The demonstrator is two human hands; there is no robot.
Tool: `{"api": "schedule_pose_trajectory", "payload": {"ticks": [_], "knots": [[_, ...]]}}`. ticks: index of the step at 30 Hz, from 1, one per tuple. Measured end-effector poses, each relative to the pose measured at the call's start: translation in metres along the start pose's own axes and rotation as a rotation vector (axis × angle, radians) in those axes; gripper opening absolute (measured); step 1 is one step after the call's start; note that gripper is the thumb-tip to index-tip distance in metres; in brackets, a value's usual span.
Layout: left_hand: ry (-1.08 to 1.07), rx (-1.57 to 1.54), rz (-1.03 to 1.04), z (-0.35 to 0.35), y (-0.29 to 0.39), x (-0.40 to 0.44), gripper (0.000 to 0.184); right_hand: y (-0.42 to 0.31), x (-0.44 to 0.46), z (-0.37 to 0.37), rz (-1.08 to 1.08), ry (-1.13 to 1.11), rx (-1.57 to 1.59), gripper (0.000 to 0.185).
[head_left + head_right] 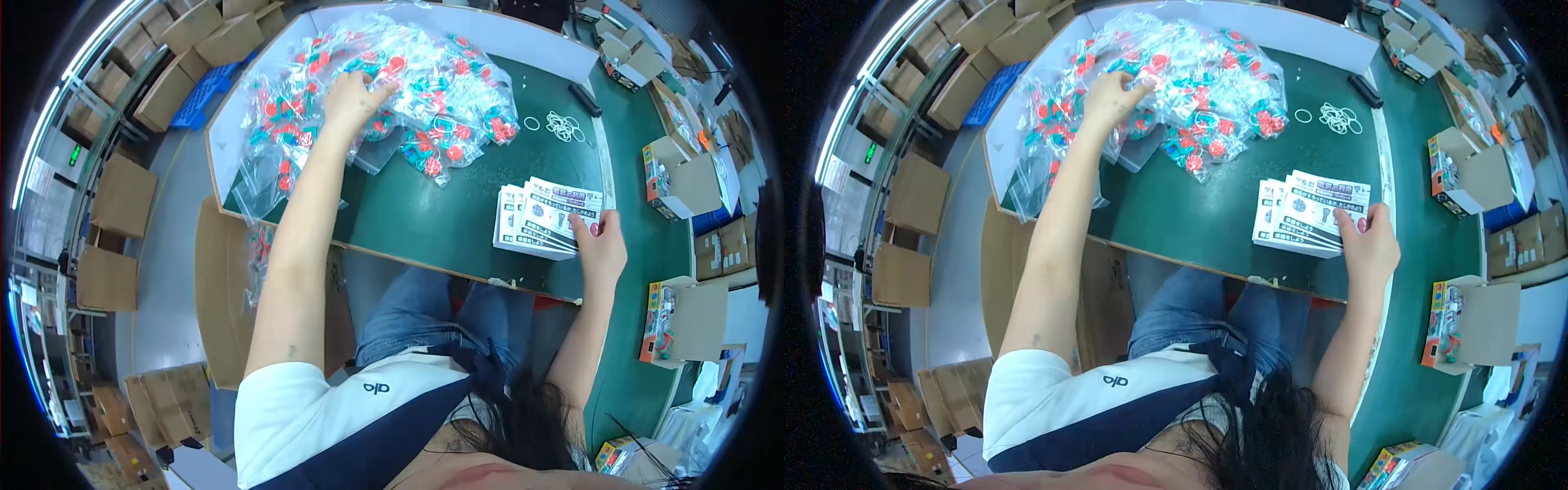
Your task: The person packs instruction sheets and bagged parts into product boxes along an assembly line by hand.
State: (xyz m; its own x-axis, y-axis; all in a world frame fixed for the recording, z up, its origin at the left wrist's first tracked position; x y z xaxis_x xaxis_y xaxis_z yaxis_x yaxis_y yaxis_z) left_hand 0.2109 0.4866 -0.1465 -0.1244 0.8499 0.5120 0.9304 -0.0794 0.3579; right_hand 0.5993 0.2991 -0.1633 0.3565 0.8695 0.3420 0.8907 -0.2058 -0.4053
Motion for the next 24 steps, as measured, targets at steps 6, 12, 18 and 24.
{"api": "schedule_pose_trajectory", "payload": {"ticks": [6,12,18,24], "knots": [[0.051,-0.157,0.219,-0.028,0.064,0.007,0.02,0.019,-0.018,-0.001,0.007,0.118,0.824,0.034],[-0.137,-0.773,0.321,-0.075,0.169,-0.04,0.019,0.003,-0.046,-0.011,-0.219,0.251,1.42,0.036],[-0.531,-1.302,0.277,-0.069,0.235,-0.118,0.021,-0.031,-0.048,-0.019,-0.174,0.209,1.695,0.05],[-0.939,-1.688,-0.059,-0.045,0.246,-0.156,0.019,0.008,-0.06,-0.02,-0.145,0.311,1.582,0.058]]}}
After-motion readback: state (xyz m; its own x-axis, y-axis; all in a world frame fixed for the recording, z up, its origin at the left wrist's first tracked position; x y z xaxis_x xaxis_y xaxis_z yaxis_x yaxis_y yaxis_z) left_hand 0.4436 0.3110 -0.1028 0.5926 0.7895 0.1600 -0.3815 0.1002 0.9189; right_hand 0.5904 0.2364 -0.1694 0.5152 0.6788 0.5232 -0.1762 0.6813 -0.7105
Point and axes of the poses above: each hand's wrist, its own x-axis towards the middle knuckle, its own z-axis out of the palm, y = z × x, the point moved 5 cm from there along x, towards the middle knuckle, and after that the axes turned 5 degrees about -z, right-handed, at the moved point
